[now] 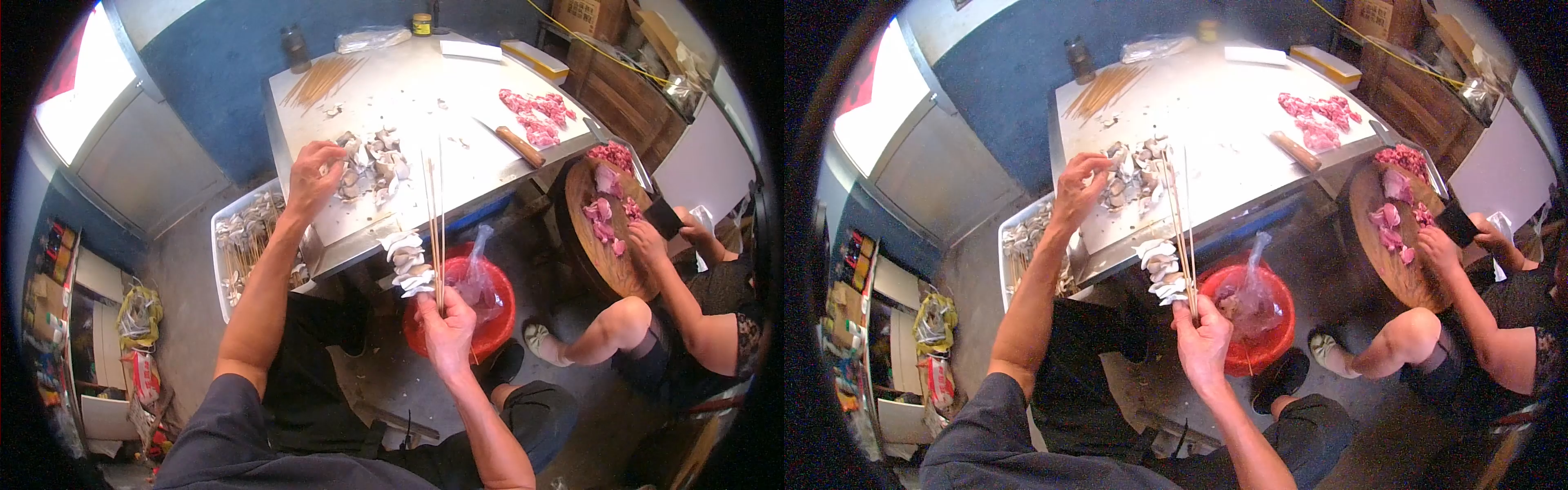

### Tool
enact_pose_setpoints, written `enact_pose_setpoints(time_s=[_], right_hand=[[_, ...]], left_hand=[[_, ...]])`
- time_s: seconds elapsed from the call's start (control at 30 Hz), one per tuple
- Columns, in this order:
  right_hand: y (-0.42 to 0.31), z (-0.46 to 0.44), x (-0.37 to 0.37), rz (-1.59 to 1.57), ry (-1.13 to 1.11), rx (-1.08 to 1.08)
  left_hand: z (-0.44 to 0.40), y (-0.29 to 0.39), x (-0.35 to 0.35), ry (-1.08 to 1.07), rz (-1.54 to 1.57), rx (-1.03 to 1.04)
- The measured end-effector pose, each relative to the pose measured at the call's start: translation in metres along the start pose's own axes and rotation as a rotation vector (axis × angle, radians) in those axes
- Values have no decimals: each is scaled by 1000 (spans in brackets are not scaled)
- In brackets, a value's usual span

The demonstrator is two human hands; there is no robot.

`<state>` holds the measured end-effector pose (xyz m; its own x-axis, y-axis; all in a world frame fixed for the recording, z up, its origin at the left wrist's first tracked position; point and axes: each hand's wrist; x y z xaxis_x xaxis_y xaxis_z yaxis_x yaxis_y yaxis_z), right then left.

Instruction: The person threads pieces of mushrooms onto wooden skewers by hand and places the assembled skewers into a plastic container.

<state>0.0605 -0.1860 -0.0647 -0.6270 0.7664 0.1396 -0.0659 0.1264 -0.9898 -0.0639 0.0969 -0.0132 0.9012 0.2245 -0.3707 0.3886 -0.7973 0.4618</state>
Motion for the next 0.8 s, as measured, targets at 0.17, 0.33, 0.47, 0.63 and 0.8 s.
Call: enact_pose_setpoints(time_s=[0.17, 0.33, 0.47, 0.63, 0.8], right_hand=[[2, -1, -3, 25, 7, -12], [5, -2, -6, 29, 24, -40], [1, -3, -5, 25, 20, -31], [1, -1, -4, 34, 24, -33], [6, -3, -9, 29, 32, -20]], left_hand=[[-18, 8, 18, -98, -90, 235], [-22, 12, 26, -131, -231, 414], [-22, 11, 27, -152, -217, 422], [-20, 13, 31, -180, -181, 422], [-19, 27, 22, -12, 255, -107]])
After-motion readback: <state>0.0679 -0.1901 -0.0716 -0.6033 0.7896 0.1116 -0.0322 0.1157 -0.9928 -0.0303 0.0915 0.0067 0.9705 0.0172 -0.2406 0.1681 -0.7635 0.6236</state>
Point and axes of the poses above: each hand's wrist, its own z-axis away from the middle knuckle, its own x-axis out of the palm, y = z × x, and after that the axes turned 15 degrees about y, right-handed
